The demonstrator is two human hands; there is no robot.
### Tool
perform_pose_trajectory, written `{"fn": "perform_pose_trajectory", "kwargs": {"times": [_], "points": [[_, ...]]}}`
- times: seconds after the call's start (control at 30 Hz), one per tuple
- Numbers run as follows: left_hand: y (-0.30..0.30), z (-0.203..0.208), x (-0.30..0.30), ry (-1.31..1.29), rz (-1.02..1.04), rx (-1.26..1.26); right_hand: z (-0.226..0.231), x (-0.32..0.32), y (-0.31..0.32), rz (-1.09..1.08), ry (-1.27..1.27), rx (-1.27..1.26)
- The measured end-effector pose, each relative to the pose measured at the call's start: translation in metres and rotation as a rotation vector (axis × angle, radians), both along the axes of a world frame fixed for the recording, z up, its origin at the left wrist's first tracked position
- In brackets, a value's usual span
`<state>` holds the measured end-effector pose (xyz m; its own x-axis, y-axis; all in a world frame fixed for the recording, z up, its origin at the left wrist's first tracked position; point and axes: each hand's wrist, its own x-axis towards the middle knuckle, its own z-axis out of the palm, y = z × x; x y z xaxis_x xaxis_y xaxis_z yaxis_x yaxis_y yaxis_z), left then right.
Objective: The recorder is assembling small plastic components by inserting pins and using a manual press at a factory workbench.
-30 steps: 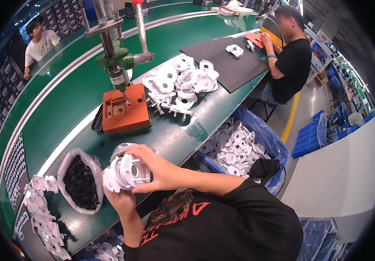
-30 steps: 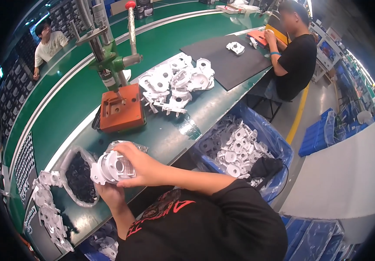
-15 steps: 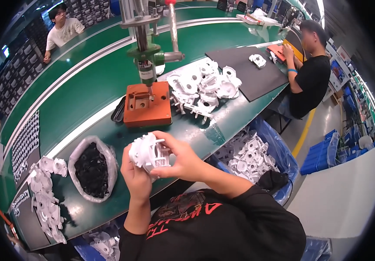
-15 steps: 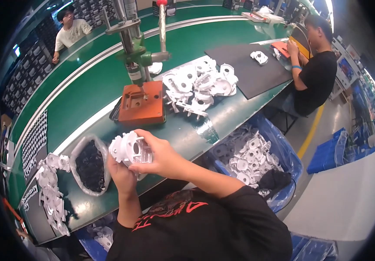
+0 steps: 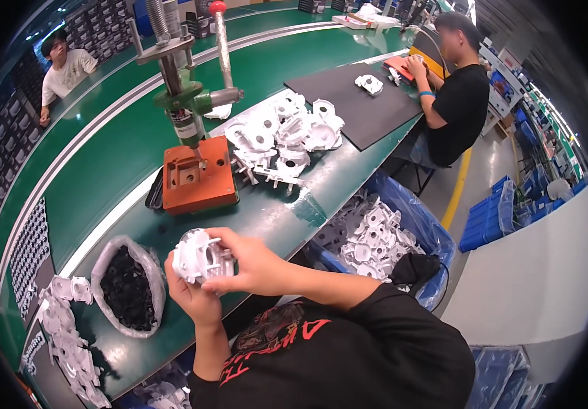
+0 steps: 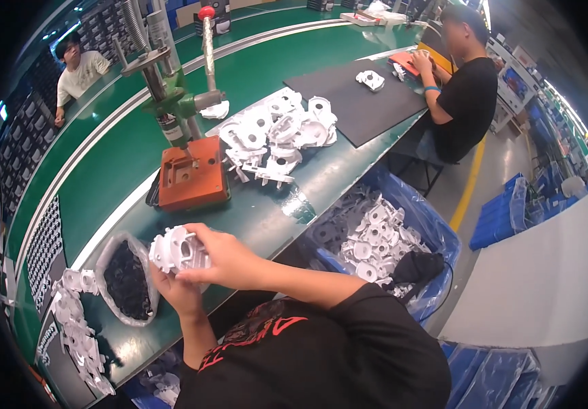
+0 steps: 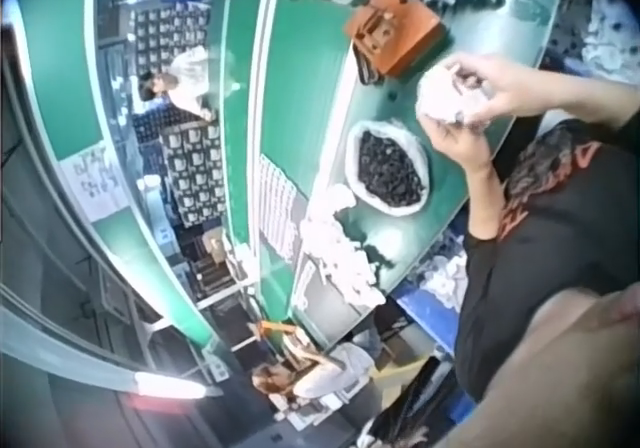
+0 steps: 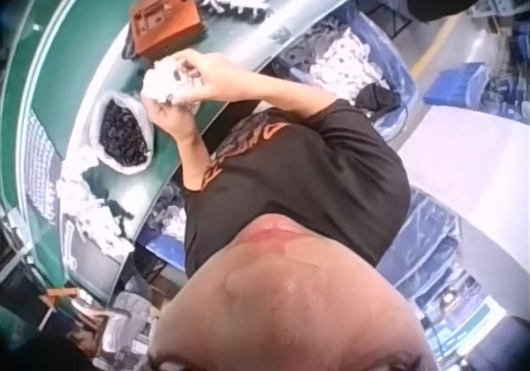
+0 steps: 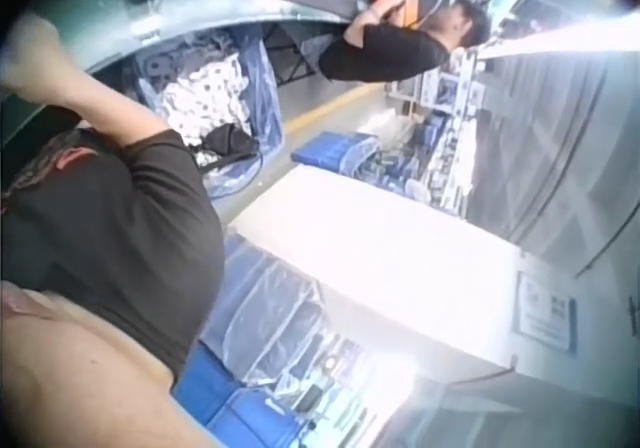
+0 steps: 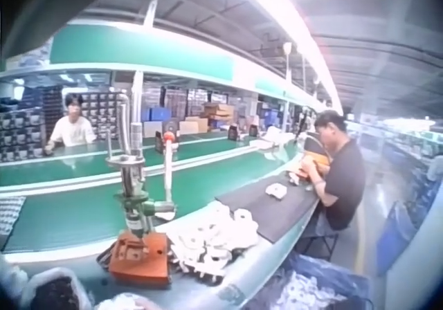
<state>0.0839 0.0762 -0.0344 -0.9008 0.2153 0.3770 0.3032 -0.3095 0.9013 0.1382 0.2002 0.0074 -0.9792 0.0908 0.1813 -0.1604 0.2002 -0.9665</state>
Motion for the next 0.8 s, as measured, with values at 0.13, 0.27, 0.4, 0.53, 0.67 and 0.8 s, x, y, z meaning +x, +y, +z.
{"fn": "perform_pose_trajectory", "kwargs": {"times": [0.13,0.27,0.4,0.53,0.67,0.8], "points": [[-0.002,-0.006,-0.001,0.081,0.06,0.003,-0.003,-0.002,-0.003,-0.007,0.06,-0.039],[-0.001,-0.001,0.004,0.122,0.086,-0.033,-0.004,-0.003,-0.002,0.052,0.073,-0.075],[-0.005,-0.008,0.003,0.105,0.048,-0.011,-0.004,-0.006,0.003,0.052,0.036,-0.026],[-0.002,0.004,0.006,-0.061,-0.124,0.146,-0.002,-0.011,0.009,-0.048,0.079,-0.099],[0.001,0.003,0.01,-0.039,-0.164,0.085,-0.003,-0.014,0.011,-0.034,0.136,-0.305],[0.01,-0.005,0.016,-0.047,-0.188,0.107,-0.007,-0.014,0.007,-0.024,0.152,-0.403]]}}
